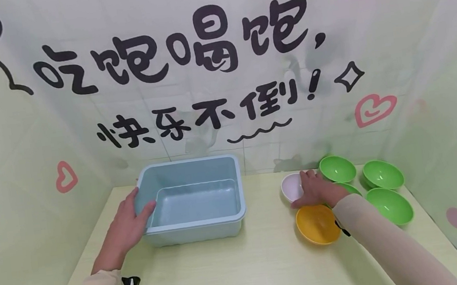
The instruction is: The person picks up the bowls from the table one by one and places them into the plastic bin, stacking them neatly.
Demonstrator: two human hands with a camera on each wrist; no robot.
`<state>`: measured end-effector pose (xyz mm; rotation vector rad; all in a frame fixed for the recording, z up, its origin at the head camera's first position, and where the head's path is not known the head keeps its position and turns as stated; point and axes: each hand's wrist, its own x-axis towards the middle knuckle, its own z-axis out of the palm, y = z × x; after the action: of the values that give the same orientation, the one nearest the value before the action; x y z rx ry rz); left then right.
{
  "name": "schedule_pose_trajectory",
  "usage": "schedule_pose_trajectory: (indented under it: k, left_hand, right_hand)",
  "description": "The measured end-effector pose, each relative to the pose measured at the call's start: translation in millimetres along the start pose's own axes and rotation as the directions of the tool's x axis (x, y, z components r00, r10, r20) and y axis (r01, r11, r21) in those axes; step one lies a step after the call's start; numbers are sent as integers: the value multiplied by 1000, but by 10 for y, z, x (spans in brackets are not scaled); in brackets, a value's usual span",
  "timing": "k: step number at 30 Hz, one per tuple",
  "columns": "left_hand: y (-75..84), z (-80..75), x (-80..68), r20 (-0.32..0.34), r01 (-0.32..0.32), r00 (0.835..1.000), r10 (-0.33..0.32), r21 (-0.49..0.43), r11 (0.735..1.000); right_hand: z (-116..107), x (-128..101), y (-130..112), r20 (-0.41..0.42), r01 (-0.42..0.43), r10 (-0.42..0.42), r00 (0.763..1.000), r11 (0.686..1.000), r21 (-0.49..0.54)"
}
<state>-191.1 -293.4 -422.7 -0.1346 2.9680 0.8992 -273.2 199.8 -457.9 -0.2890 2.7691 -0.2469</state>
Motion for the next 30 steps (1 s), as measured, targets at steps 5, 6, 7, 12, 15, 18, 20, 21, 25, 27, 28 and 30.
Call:
schedule_pose_trajectory:
  k: [5,6,7,12,15,18,20,21,25,27,28,30]
  left_hand:
    - [-17,20,10,3,-3,1000,3,-18,1000]
    - [-17,23,11,4,-3,1000,3,-20,1000]
    - [-18,26,12,6,-2,1000,2,-22,1000]
    - [-15,34,11,4,4,1000,-4,-22,1000]
    - [-12,35,9,0,10,1000,-10,-20,1000]
    - [-7,35,9,-2,18,1000,-18,-22,1000]
    - [0,36,9,-5,22,1000,-22,-24,999]
    - [4,38,10,-7,24,1000,-24,-26,999]
    - [27,52,19,-9,32,999,-32,-33,999]
    - [37,64,26,-10,34,999,-34,-37,999]
    - [40,71,30,-11,33,999,-33,-37,999]
    - [44,87,38,-12,31,999,-32,-40,999]
  right_hand:
    - [-3,-5,8,-1,0,0,1000,1000,5]
    - [-4,-6,9,-1,-2,2,1000,1000,10]
    - [-3,-3,11,0,-5,5,1000,1000,14]
    - [-9,7,23,-10,3,-3,1000,1000,29]
    - [-20,19,30,-24,13,-12,1000,999,32]
    - [-35,36,32,-33,13,-12,999,1000,28]
    - [-50,43,33,-41,13,-12,999,1000,27]
    - [-58,44,33,-46,15,-14,999,999,28]
    - [-87,42,36,-65,23,-21,998,999,34]
    - [-95,46,40,-71,22,-19,997,999,42]
    - [-98,48,41,-73,20,-16,997,999,46]
    - [-105,51,43,-78,21,-18,997,999,41]
